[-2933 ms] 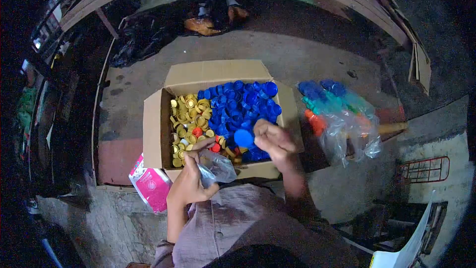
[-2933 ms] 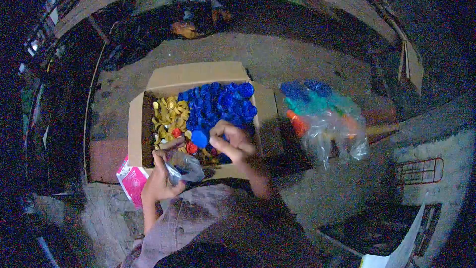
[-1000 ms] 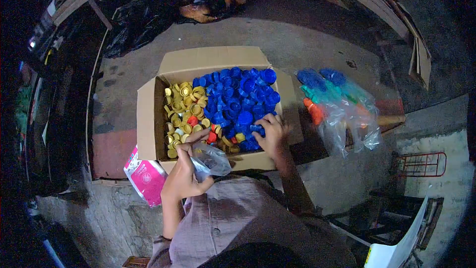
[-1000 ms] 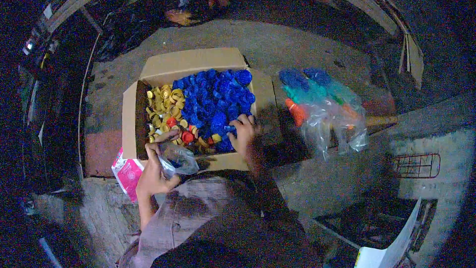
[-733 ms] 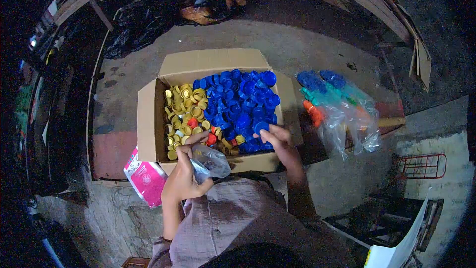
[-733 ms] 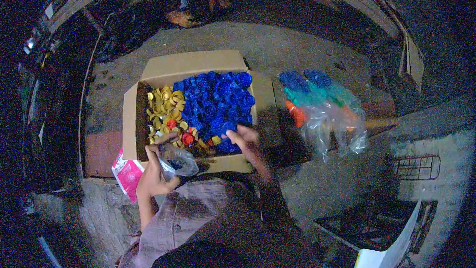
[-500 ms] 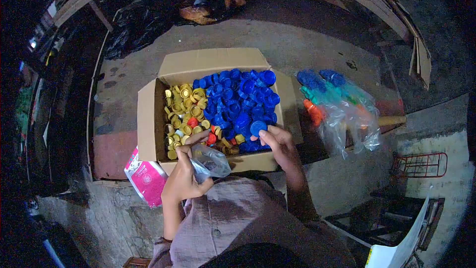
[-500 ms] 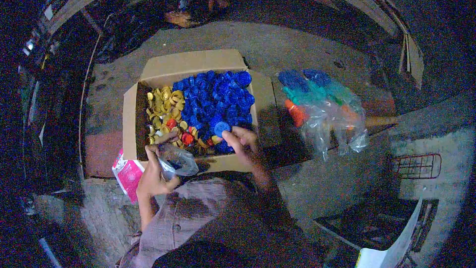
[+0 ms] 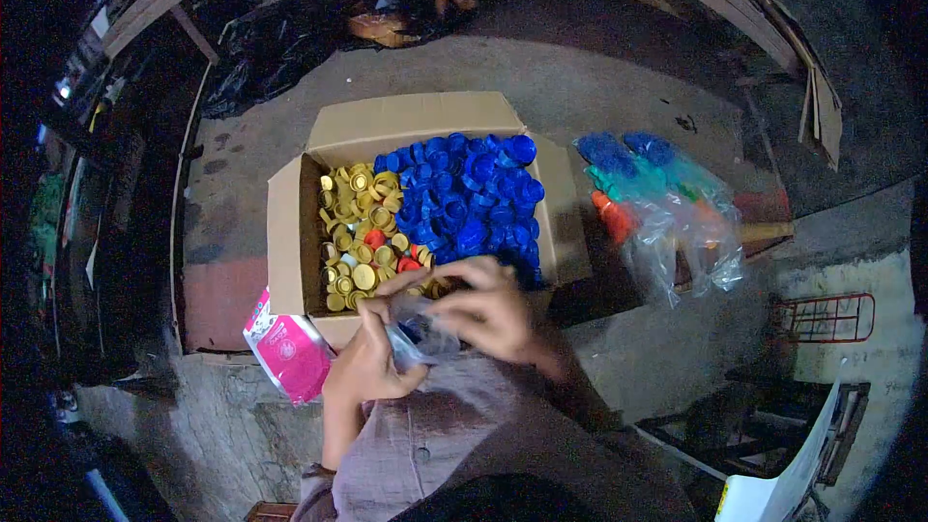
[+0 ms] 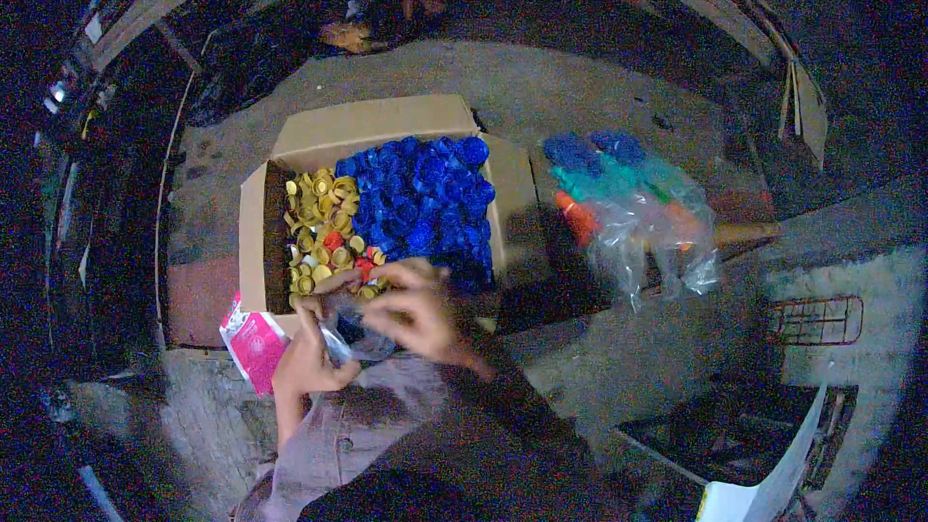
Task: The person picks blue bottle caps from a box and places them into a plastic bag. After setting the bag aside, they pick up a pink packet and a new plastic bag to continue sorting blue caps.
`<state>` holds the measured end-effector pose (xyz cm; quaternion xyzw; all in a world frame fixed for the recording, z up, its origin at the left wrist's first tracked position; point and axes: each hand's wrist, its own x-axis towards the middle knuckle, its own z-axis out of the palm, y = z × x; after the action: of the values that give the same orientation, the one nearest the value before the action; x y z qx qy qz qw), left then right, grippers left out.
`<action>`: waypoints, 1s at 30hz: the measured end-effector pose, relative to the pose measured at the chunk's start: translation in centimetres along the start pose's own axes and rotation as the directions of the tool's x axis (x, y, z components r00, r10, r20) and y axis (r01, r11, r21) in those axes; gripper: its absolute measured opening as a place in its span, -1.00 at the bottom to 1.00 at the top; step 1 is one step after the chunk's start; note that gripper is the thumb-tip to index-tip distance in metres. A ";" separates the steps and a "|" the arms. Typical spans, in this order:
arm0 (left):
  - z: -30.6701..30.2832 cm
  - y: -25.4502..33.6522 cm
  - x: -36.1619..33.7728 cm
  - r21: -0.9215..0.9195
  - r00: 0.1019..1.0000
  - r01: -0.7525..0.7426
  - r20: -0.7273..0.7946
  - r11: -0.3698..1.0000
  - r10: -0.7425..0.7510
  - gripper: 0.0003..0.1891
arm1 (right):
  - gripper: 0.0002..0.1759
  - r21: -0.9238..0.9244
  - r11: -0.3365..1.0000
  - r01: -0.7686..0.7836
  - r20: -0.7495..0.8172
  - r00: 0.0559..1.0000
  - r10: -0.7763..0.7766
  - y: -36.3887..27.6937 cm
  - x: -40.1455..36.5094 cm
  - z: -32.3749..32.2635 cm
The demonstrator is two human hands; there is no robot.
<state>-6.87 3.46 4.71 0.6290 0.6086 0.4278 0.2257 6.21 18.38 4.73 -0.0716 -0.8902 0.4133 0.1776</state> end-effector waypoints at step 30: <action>-0.2 -0.7 -0.3 -0.033 0.962 0.262 -0.073 0.964 -0.264 -0.45 | -0.88 0.975 0.016 -0.223 0.173 0.798 0.578 3.9 -1.3 -2.9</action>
<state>-7.40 3.25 4.23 0.5231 0.6901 0.4247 0.2641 8.42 22.62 3.14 -0.2485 -0.3125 0.9000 0.1751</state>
